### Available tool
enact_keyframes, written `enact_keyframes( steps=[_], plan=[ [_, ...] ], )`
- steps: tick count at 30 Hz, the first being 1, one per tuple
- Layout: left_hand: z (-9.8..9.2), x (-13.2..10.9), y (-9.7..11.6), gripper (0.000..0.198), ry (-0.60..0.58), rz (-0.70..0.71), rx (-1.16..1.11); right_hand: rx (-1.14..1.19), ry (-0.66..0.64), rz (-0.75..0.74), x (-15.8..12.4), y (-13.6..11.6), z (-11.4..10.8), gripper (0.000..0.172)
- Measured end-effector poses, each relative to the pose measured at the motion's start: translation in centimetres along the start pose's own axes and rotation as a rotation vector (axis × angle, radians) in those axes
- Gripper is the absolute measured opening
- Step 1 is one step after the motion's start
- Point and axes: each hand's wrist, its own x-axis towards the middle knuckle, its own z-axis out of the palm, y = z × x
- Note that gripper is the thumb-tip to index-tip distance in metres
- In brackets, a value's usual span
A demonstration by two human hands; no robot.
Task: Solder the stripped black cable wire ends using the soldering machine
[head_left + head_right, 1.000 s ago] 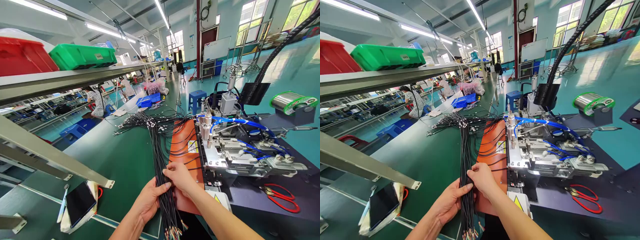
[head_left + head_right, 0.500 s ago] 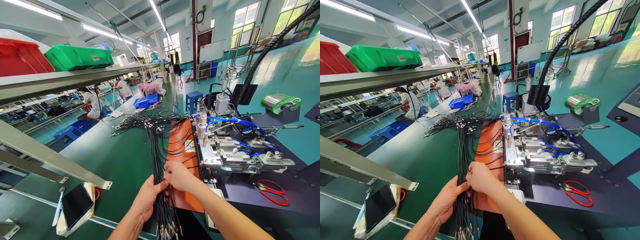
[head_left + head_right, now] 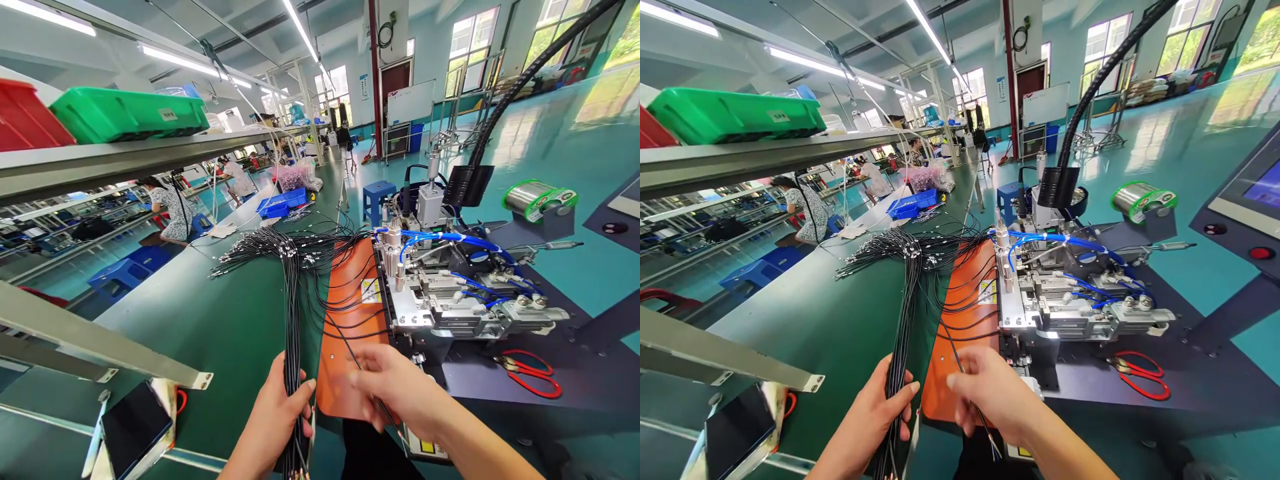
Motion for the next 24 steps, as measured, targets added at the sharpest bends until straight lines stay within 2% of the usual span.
enact_keyframes(
  steps=[1, 4, 7, 8, 9, 10, 12, 13, 14, 16, 18, 21, 24],
  plan=[
    [-0.4, -0.2, -0.3, 0.054, 0.001, 0.013, 0.056, -0.009, -0.041, 0.045, -1.2, 0.6, -0.6, 0.035],
    [-1.7, -0.5, 0.0, 0.062, 0.064, 0.141, 0.345, -0.203, 0.144, 0.016, -4.0, 2.0, -2.6, 0.034],
    [-1.3, -0.4, 2.3, 0.04, 0.205, 0.388, 0.63, -0.453, 0.324, -0.143, -5.5, 2.6, -4.4, 0.032],
    [-0.5, -0.2, 3.3, 0.032, 0.163, 0.49, 0.66, -0.506, 0.364, -0.193, -5.8, 2.6, -4.9, 0.03],
    [0.8, 0.0, 4.2, 0.027, 0.04, 0.603, 0.662, -0.542, 0.397, -0.231, -6.0, 2.6, -5.2, 0.029],
    [2.3, 0.3, 5.1, 0.025, -0.135, 0.719, 0.656, -0.564, 0.427, -0.257, -6.2, 2.6, -5.5, 0.028],
    [5.8, 1.1, 6.1, 0.034, -0.463, 0.932, 0.692, -0.57, 0.474, -0.284, -6.4, 2.7, -5.8, 0.026],
    [7.5, 1.6, 6.2, 0.034, -0.547, 1.013, 0.717, -0.54, 0.494, -0.282, -6.4, 2.8, -5.9, 0.026],
    [9.0, 2.2, 6.2, 0.032, -0.569, 1.068, 0.733, -0.479, 0.521, -0.273, -6.5, 3.0, -6.0, 0.026],
    [11.1, 3.3, 5.7, 0.024, -0.549, 1.121, 0.775, -0.306, 0.578, -0.239, -6.5, 3.7, -6.1, 0.029],
    [12.2, 4.2, 5.0, 0.018, -0.516, 1.139, 0.775, -0.151, 0.664, -0.209, -6.5, 4.5, -6.3, 0.034],
    [12.6, 4.7, 4.1, 0.021, -0.522, 1.131, 0.706, -0.045, 0.778, -0.212, -6.5, 5.6, -6.6, 0.042],
    [12.9, 4.8, 3.3, 0.019, -0.512, 1.086, 0.66, 0.005, 0.831, -0.232, -6.9, 6.3, -6.9, 0.049]
  ],
)
